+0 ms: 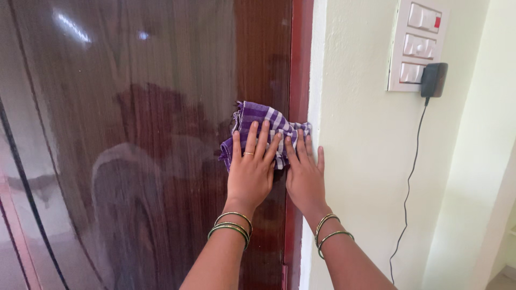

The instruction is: The person wipes a dark brown wooden closet door with a purple-and-white checkered cloth, covering the surface from the middle latch area to the top and sides.

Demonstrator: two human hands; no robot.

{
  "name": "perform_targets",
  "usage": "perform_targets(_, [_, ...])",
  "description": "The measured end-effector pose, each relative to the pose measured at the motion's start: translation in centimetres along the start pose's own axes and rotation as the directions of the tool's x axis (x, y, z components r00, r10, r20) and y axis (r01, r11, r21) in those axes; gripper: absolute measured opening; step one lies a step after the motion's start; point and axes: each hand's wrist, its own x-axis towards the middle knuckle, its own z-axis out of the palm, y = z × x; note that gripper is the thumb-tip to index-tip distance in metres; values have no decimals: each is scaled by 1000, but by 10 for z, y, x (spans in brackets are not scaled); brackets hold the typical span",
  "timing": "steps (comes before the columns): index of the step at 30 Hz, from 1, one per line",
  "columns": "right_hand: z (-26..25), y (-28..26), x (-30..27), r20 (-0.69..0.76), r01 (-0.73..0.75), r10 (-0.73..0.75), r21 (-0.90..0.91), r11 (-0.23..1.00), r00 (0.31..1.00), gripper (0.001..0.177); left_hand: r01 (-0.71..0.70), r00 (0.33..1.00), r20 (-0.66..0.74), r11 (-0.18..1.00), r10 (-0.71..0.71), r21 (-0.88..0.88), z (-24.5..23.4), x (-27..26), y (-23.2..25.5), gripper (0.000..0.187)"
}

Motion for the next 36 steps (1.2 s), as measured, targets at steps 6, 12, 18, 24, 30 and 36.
perform_targets(6, [7, -2, -34, 42, -11, 11, 5, 1000, 999, 68, -8, 1000, 22, 1000, 8, -18, 10, -29, 12, 66])
perform_targets(12, [11, -2, -63, 75, -8, 8, 2, 1000, 997, 67, -10, 997, 72, 998, 14, -55, 19, -55, 23, 68])
perform_targets(18, [11, -3, -85, 116, -11, 11, 4, 1000, 993, 65, 3, 997, 81, 996, 4, -94, 27, -75, 33, 68])
perform_targets(24, [13, -5, -106, 115, -13, 9, 33, 999, 993, 63, 0, 994, 106, 995, 10, -99, 34, -96, 43, 69])
perform_targets(30, [16, -6, -132, 119, 4, -10, 52, 999, 993, 58, -15, 989, 145, 995, 29, -98, 44, -120, 54, 71])
perform_targets(36, [16, -5, -150, 152, 4, -8, 24, 1000, 988, 54, -33, 980, 193, 997, 47, -73, 57, -142, 66, 74])
